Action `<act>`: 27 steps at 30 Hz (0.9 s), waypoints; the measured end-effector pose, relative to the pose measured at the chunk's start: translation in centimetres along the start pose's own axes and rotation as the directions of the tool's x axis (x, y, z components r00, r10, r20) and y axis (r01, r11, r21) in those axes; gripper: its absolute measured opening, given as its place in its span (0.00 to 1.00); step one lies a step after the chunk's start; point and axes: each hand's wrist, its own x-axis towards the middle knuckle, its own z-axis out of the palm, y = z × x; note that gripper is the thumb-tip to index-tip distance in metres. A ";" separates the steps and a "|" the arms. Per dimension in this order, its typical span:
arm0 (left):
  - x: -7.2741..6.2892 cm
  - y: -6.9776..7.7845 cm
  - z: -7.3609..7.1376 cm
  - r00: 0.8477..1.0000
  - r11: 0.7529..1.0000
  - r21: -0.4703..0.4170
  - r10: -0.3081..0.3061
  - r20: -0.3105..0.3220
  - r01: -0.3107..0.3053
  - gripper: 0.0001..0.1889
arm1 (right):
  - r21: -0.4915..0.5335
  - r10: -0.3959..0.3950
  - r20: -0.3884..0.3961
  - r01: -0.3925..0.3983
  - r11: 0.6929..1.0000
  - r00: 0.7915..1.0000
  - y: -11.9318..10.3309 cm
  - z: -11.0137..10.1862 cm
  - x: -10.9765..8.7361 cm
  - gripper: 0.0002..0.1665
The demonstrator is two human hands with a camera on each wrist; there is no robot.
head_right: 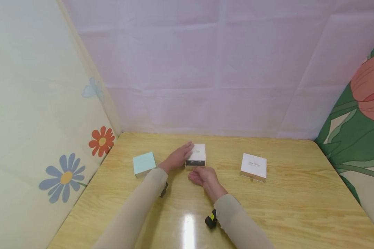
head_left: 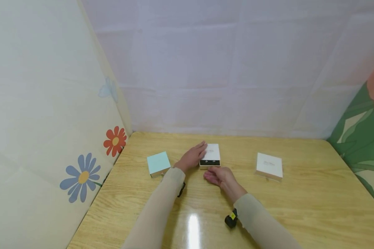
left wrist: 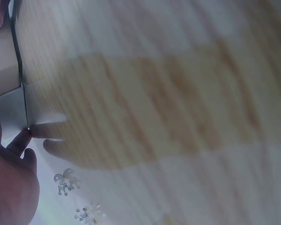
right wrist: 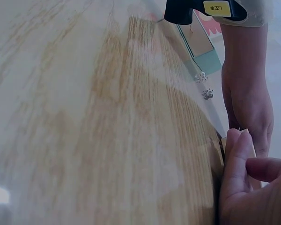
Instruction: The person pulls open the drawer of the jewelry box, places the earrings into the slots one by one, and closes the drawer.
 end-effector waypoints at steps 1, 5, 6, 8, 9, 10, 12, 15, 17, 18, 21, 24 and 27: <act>0.0 0.1 0.0 1.000 1.000 0.000 -0.001 0.002 0.001 0.29 | -0.002 0.000 0.003 0.000 1.000 1.000 0.0 0.0 0.0 0.12; -0.1 0.3 -0.2 1.000 1.000 -0.008 -0.002 0.005 0.002 0.28 | 0.000 0.003 0.004 -0.003 1.000 1.000 -0.1 -0.1 0.2 0.12; -0.1 0.3 -0.2 1.000 1.000 -0.008 -0.005 0.004 0.005 0.28 | 0.000 0.003 0.003 -0.003 1.000 1.000 -0.1 -0.1 0.3 0.12; -0.1 0.3 -0.2 1.000 1.000 -0.005 -0.009 0.005 0.009 0.28 | -0.002 0.002 0.003 -0.002 1.000 1.000 -0.1 -0.1 0.3 0.12; -0.1 0.3 -0.2 1.000 1.000 -0.005 -0.009 0.002 0.009 0.28 | -0.004 0.002 0.004 -0.002 1.000 1.000 -0.2 -0.1 0.3 0.12; -0.1 0.3 -0.2 1.000 1.000 -0.006 -0.010 0.000 0.010 0.28 | -0.005 0.003 0.003 -0.003 1.000 1.000 -0.2 0.0 0.4 0.12; -0.1 0.3 -0.1 1.000 1.000 -0.003 -0.008 -0.002 0.008 0.28 | -0.006 0.003 0.003 -0.003 1.000 1.000 -0.3 0.0 0.3 0.12; -0.2 0.3 -0.2 1.000 1.000 -0.013 -0.005 -0.004 0.005 0.28 | -0.009 0.004 0.013 -0.004 1.000 1.000 -0.5 0.1 0.2 0.09; -0.2 0.3 -0.2 1.000 1.000 -0.022 -0.005 -0.003 0.005 0.28 | -0.006 0.004 0.025 -0.004 1.000 1.000 -0.6 0.1 0.1 0.09; -0.2 0.3 -0.3 1.000 1.000 -0.025 -0.005 -0.002 0.005 0.28 | -0.007 0.006 0.028 -0.006 1.000 1.000 -0.7 0.1 0.1 0.09; -0.1 0.3 -0.2 1.000 1.000 -0.027 -0.002 -0.005 0.002 0.28 | -0.011 0.009 0.027 -0.009 1.000 1.000 -0.7 0.0 0.2 0.09; -0.1 0.3 -0.1 1.000 1.000 -0.030 0.000 -0.008 0.000 0.28 | -0.015 0.010 0.014 -0.010 1.000 1.000 -0.6 0.0 0.5 0.10; -0.1 0.4 -0.1 1.000 1.000 -0.030 -0.002 -0.010 0.001 0.28 | -0.006 0.005 0.018 -0.005 1.000 1.000 -0.5 0.0 0.6 0.12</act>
